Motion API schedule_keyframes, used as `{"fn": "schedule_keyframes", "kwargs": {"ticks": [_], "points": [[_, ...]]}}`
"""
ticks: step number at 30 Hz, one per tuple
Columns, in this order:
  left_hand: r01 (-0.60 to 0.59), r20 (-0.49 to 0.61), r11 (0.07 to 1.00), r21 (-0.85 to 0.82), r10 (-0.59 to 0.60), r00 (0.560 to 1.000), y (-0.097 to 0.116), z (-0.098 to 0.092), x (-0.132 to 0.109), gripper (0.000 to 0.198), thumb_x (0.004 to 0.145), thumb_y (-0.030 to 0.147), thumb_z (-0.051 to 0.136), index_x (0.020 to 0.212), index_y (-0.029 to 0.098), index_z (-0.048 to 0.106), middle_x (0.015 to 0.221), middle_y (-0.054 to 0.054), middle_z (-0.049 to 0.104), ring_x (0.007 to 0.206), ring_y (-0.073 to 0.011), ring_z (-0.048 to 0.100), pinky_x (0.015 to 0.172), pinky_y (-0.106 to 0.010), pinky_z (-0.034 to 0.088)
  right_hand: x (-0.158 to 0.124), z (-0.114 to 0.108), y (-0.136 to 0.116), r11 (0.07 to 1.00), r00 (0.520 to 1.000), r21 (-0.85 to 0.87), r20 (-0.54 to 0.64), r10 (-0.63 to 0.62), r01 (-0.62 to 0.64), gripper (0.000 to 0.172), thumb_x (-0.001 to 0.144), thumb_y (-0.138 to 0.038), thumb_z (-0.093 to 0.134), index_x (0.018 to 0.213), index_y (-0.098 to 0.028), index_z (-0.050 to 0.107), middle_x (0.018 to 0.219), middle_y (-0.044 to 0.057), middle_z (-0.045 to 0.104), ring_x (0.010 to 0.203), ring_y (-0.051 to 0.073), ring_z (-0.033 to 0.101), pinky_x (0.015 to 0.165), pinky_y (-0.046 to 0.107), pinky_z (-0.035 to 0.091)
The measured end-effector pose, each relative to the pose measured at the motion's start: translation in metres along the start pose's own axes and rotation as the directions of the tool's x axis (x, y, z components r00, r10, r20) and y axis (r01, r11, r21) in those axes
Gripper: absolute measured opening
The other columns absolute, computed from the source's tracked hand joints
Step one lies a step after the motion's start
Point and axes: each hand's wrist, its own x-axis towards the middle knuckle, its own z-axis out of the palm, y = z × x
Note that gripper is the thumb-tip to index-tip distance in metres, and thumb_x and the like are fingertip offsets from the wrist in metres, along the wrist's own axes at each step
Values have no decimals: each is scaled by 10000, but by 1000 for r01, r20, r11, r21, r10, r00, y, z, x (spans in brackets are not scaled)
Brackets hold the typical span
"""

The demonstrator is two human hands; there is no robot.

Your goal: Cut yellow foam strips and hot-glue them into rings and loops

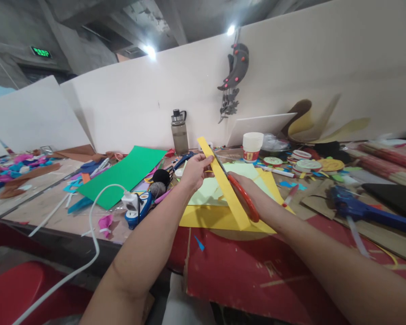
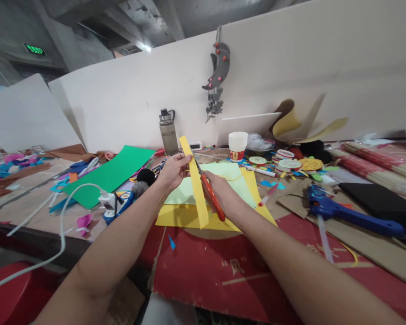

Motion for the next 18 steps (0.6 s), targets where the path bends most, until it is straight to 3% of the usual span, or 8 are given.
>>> {"fn": "schedule_keyframes", "kwargs": {"ticks": [3,9,18], "points": [[2,-3,1000,-9,-2,1000,0,0,1,211,689,242,692,714,146,506,637,4,585,501,-76,545,451,-186,436,4,0,5,995,998,84,39,43,-46,75,728,-268,428,677,-220,453,495,-44,484,466,130,478,470,230,384],[16,-9,1000,-10,-16,1000,0,1,1,195,701,234,679,721,145,507,623,2,588,493,-74,542,464,-188,448,9,-2,11,998,1000,57,5,-19,18,78,683,-283,479,694,-206,487,532,-37,519,506,128,496,479,221,373],[18,11,1000,-22,-18,1000,2,0,1,211,691,243,693,726,140,512,615,3,586,491,-72,540,463,-184,452,11,2,10,965,995,244,14,98,-99,103,667,-300,498,644,-200,485,503,-45,500,463,120,464,464,243,355]]}}
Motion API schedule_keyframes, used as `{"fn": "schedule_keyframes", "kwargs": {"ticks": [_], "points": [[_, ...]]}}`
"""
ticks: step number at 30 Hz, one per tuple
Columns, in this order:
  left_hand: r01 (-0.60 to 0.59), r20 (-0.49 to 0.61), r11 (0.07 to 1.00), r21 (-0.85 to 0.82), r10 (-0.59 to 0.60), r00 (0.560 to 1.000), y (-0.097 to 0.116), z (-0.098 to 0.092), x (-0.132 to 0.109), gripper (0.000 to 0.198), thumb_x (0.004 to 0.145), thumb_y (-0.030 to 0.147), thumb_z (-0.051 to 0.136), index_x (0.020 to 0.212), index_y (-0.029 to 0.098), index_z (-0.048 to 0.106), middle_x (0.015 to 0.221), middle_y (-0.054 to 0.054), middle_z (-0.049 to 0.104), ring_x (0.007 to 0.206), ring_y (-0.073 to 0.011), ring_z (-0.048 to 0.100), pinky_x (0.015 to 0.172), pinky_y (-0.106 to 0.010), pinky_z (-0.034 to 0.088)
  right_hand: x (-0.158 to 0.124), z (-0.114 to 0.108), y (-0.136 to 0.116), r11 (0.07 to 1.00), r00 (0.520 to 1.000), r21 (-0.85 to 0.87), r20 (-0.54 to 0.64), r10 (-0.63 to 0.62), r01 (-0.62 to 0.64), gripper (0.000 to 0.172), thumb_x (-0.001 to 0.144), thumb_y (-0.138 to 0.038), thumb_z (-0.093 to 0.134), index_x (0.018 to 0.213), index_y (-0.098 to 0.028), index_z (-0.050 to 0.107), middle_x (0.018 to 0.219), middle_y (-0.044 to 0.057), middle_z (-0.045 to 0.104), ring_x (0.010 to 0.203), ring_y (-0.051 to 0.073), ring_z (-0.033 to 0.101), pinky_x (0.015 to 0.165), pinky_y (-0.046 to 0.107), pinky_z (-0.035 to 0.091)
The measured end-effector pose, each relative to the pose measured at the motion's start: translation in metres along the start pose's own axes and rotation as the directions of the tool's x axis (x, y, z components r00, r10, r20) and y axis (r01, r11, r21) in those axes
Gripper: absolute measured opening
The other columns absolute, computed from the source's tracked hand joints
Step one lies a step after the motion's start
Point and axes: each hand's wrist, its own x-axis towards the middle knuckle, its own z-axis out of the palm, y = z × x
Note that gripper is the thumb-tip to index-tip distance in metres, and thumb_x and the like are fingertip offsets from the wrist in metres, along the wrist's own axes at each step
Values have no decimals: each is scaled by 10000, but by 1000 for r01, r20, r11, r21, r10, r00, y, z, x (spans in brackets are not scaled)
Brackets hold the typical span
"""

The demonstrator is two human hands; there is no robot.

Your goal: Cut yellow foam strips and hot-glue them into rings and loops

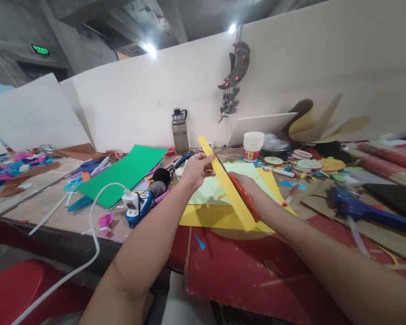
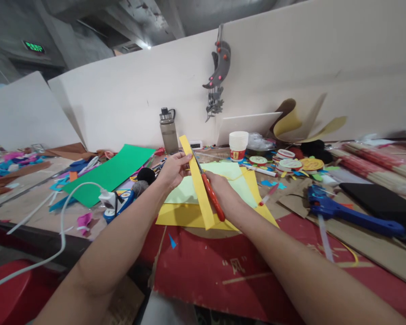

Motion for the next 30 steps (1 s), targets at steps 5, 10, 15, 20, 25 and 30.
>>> {"fn": "schedule_keyframes", "kwargs": {"ticks": [5,10,15,20,25,30], "points": [[5,-10,1000,-8,-5,1000,1,1,-1,199,697,232,689,724,139,515,617,3,589,483,-72,536,465,-193,455,10,-4,7,1000,1000,18,4,10,-10,137,648,-333,519,636,-198,503,523,-38,521,468,123,468,459,253,353],[12,-7,1000,-8,-12,1000,1,0,0,218,684,251,704,730,137,523,632,-1,595,488,-74,543,473,-198,453,10,-6,9,999,999,-15,8,-36,36,115,640,-315,521,639,-200,514,526,-40,532,475,123,471,465,249,358],[-18,-76,1000,-26,16,997,2,-8,6,192,724,260,665,719,130,523,609,0,578,480,-69,538,464,-187,444,5,-4,6,996,998,-70,30,-50,52,128,660,-322,510,672,-201,548,582,-16,584,542,155,533,502,261,401],[-14,-50,1000,-21,13,999,0,-7,6,138,745,177,626,697,130,505,581,-1,575,456,-60,524,458,-175,438,-3,-4,2,970,982,-152,55,-183,189,116,660,-269,520,742,-207,576,627,-25,606,576,140,537,522,235,405],[5,-14,1000,-24,-6,1000,-1,3,-1,144,740,183,638,699,132,509,597,-6,590,461,-64,531,469,-183,446,-11,-2,-8,997,1000,-79,-5,0,0,119,726,-312,462,754,-212,520,456,-57,468,406,119,435,426,233,340],[15,-30,1000,-12,-16,999,1,4,-2,148,735,171,639,687,133,504,582,-1,588,471,-68,536,480,-185,452,-13,2,-14,1000,1000,-12,-11,-6,5,81,689,-274,494,672,-195,501,475,-50,468,422,106,431,430,227,333]]}}
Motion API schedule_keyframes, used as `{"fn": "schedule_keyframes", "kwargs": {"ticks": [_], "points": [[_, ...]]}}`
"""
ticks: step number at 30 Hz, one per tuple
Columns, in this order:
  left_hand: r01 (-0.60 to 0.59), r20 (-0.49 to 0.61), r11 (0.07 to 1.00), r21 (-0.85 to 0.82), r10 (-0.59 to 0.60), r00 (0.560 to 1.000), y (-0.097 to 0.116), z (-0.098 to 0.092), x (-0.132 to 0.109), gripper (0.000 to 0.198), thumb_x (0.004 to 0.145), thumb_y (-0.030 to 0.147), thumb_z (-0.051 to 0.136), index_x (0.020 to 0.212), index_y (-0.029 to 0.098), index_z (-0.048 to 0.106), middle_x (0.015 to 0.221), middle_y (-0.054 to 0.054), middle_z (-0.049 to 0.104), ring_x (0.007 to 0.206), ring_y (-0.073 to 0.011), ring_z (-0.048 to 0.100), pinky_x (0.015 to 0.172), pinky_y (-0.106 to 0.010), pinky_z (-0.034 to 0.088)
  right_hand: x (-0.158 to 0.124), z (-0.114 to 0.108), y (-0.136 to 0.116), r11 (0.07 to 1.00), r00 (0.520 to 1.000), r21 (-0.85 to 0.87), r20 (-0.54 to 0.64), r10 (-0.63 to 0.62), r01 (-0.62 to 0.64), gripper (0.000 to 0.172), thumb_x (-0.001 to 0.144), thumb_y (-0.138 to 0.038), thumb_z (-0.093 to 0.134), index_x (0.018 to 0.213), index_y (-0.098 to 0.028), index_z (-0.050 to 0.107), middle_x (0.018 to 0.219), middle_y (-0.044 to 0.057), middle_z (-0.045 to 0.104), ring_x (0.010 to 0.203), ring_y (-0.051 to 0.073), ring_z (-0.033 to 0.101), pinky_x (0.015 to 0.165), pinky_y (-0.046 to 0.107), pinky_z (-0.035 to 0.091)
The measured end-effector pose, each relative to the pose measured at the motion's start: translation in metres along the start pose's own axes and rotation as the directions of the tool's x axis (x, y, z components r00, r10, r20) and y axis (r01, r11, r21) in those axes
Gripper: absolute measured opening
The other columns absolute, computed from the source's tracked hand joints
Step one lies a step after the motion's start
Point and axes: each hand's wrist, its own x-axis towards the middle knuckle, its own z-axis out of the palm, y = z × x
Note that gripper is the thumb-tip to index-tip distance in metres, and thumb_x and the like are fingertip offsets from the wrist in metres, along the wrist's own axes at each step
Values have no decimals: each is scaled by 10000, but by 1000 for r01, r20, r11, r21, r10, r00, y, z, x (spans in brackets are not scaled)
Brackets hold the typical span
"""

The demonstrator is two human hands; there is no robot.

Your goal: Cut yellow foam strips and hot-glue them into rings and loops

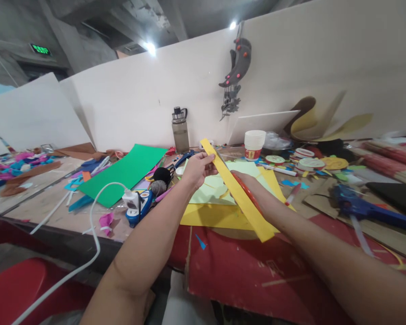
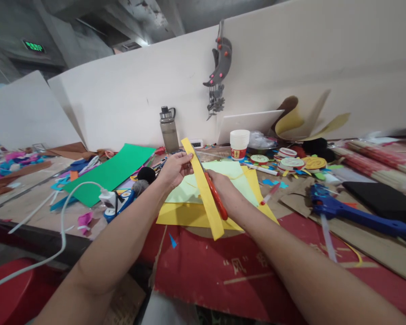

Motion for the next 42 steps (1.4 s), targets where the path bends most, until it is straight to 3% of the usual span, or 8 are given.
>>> {"fn": "schedule_keyframes", "kwargs": {"ticks": [10,15,17,21,25,31,38,42], "points": [[22,21,1000,7,-22,1000,4,-5,2,155,716,217,667,723,133,536,605,-6,597,473,-76,537,471,-197,439,13,-9,13,985,991,-115,32,-127,130,76,629,-267,536,648,-195,523,509,-40,514,474,122,452,462,240,335],[-21,-53,1000,-13,20,998,5,-10,7,208,729,280,664,699,140,513,584,4,574,448,-69,520,438,-186,411,1,3,3,998,998,10,-15,64,-64,121,707,-297,478,625,-209,468,491,-37,474,446,120,437,462,248,356],[-38,-76,999,-7,38,996,4,-11,8,190,729,244,663,695,139,508,581,6,574,444,-63,514,439,-179,409,1,3,5,997,997,20,18,70,-70,123,713,-308,476,634,-215,463,497,-38,475,446,123,438,462,251,361],[-25,-41,999,24,26,999,0,-7,6,191,716,225,673,688,142,503,586,7,581,435,-61,506,439,-186,417,9,-7,16,990,991,-89,87,-100,108,85,701,-308,482,675,-230,460,517,-45,488,480,133,455,482,244,372],[-17,32,999,41,15,999,-3,0,1,187,713,231,674,689,142,511,570,15,568,437,-62,501,438,-188,422,10,-16,17,887,955,-354,93,-283,297,76,662,-257,548,688,-225,485,559,-35,531,534,140,484,506,236,378],[-13,42,999,38,12,999,-1,1,-1,183,711,227,673,695,136,516,571,13,569,449,-64,515,439,-183,425,5,-11,9,911,975,-351,39,-217,216,37,679,-238,520,667,-209,500,545,-20,546,544,153,498,500,245,369],[-6,39,1000,30,5,999,1,1,-1,215,685,247,698,694,138,514,601,1,591,454,-69,519,440,-191,427,11,-14,14,914,962,-300,66,-267,274,31,629,-232,531,642,-204,523,572,-24,556,564,145,495,506,236,356],[-6,-24,1000,10,6,1000,2,-1,2,222,707,288,680,699,142,514,595,6,583,449,-64,512,460,-194,440,-2,-2,2,988,998,-146,-16,-59,56,105,673,-260,473,585,-211,443,471,-35,465,466,133,452,457,242,333]]}}
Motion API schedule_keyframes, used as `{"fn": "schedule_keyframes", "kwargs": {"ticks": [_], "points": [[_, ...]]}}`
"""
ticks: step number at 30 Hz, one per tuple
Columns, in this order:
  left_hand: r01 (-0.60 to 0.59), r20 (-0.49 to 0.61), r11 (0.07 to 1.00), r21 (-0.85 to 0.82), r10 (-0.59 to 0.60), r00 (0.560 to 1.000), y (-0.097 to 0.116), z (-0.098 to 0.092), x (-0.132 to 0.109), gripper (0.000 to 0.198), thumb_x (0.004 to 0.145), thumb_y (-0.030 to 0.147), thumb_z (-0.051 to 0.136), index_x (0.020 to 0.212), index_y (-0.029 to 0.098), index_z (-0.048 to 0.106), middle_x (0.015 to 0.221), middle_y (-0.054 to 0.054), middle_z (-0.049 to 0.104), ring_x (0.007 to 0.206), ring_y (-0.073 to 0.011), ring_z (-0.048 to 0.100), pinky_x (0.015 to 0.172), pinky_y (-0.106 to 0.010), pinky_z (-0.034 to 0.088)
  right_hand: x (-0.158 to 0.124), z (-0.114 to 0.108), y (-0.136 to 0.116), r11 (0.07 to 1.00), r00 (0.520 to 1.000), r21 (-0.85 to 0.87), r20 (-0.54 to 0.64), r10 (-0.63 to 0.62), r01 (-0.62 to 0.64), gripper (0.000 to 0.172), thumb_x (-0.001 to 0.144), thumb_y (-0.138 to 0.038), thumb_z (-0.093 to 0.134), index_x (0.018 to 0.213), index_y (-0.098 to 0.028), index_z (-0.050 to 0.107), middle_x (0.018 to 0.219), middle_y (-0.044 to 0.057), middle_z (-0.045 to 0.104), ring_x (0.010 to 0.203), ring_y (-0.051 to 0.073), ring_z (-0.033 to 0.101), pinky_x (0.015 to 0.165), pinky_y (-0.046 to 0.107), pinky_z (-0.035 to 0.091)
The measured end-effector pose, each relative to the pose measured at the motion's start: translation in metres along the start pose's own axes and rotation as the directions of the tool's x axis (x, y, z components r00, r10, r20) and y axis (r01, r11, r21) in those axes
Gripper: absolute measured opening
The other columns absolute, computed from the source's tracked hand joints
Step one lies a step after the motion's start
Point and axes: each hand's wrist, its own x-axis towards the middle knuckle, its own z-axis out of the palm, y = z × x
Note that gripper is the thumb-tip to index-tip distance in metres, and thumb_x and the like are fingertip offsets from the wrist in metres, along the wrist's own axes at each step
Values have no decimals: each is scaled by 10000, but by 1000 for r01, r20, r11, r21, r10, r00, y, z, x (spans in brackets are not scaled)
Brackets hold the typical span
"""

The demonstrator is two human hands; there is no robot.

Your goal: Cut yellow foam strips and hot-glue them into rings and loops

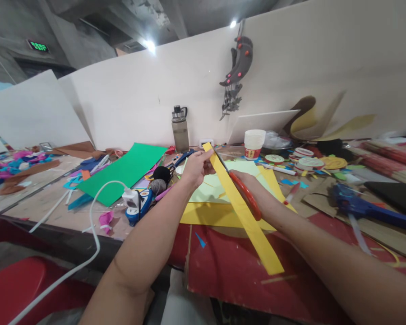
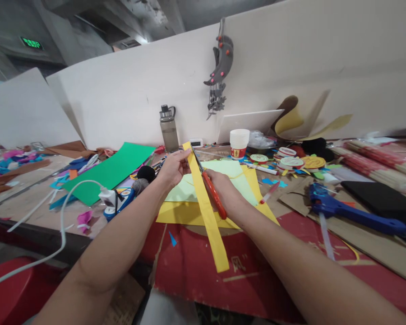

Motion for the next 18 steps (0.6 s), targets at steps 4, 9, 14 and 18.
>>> {"fn": "schedule_keyframes", "kwargs": {"ticks": [4,9,14,18], "points": [[-5,-57,1000,-6,5,998,0,-2,2,219,717,261,671,694,152,482,594,16,581,457,-59,516,474,-186,446,-3,7,-1,992,998,115,38,52,-56,155,703,-334,463,608,-214,437,469,-40,452,439,123,432,446,242,344],[3,16,1000,19,-3,1000,-3,1,-1,228,699,258,686,692,150,485,567,19,565,435,-64,506,437,-183,428,7,0,11,996,996,-27,49,-79,80,70,676,-295,486,696,-229,478,486,-57,476,456,129,456,456,233,346],[12,69,999,42,-15,998,-3,3,-4,250,682,293,707,710,145,508,561,18,565,443,-68,515,443,-185,431,7,-4,9,994,995,-59,46,-92,95,38,664,-243,490,666,-215,466,501,-55,473,473,117,445,466,226,338],[6,68,999,46,-9,998,-2,3,-4,253,679,301,711,713,143,516,579,11,577,438,-65,508,440,-189,429,14,-3,14,1000,1000,22,20,-10,9,150,701,-356,486,650,-222,443,475,-49,457,444,126,442,448,242,350]]}}
